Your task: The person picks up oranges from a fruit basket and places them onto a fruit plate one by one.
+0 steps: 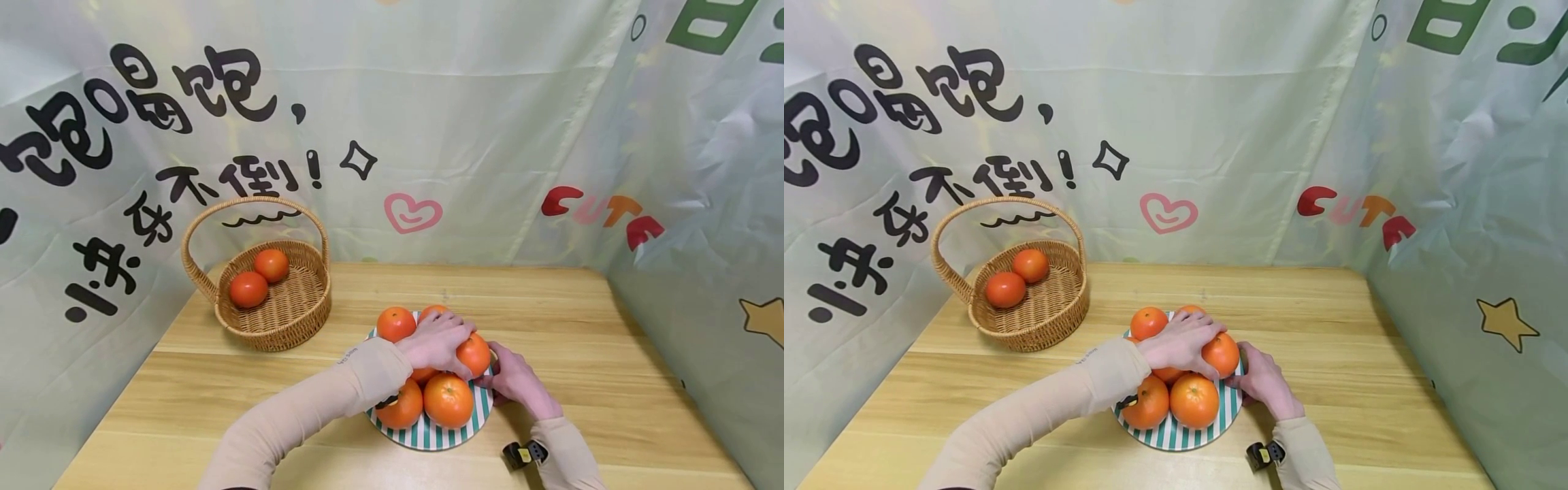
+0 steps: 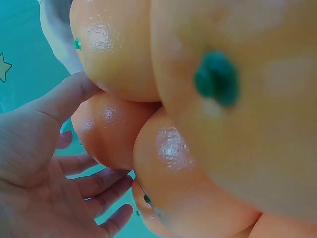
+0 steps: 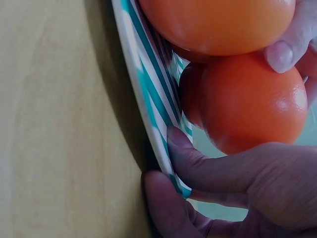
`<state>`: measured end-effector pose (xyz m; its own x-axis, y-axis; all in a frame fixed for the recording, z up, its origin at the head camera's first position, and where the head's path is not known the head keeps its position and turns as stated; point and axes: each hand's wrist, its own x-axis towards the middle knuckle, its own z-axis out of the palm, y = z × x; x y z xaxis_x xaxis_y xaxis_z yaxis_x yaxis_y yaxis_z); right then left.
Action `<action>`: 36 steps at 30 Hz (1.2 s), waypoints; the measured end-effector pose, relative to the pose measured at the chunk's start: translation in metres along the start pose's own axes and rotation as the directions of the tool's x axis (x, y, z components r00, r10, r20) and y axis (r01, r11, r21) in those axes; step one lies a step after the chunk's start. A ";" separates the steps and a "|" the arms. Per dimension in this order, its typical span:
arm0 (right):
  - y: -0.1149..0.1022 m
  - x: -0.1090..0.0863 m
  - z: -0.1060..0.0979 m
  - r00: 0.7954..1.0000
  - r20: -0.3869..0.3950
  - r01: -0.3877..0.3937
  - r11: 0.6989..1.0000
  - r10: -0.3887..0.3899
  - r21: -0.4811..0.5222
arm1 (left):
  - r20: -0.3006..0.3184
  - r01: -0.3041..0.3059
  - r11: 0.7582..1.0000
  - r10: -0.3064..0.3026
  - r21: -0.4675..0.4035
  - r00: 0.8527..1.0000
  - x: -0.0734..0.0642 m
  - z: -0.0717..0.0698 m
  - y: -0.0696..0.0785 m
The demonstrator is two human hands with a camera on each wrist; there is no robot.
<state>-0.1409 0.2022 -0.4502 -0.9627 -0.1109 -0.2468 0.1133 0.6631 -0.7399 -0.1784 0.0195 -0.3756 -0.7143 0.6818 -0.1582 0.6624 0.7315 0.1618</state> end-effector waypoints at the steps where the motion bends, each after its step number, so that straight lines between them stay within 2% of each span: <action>1: 0.000 0.000 0.000 1.000 0.002 0.002 1.000 -0.002 0.002 | 0.004 0.004 1.000 -0.004 0.000 1.000 0.000 0.000 0.000; 15: 0.001 0.002 -0.004 0.998 0.057 -0.004 1.000 0.004 -0.003 | 0.042 0.041 0.999 -0.042 0.030 0.998 0.007 0.004 0.005; 23: -0.001 0.001 -0.005 0.998 0.065 -0.003 1.000 0.004 -0.011 | 0.072 0.064 0.998 -0.063 -0.015 0.995 0.006 0.004 0.006; 36: 0.001 0.000 -0.004 0.997 0.061 0.043 0.999 -0.043 0.013 | 0.034 0.016 0.998 -0.014 -0.060 0.999 0.004 0.001 0.001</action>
<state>-0.1419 0.2064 -0.4485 -0.9500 -0.1845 -0.2521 0.0753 0.6478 -0.7581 -0.1802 0.0233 -0.3775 -0.7152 0.6717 -0.1932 0.6363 0.7401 0.2179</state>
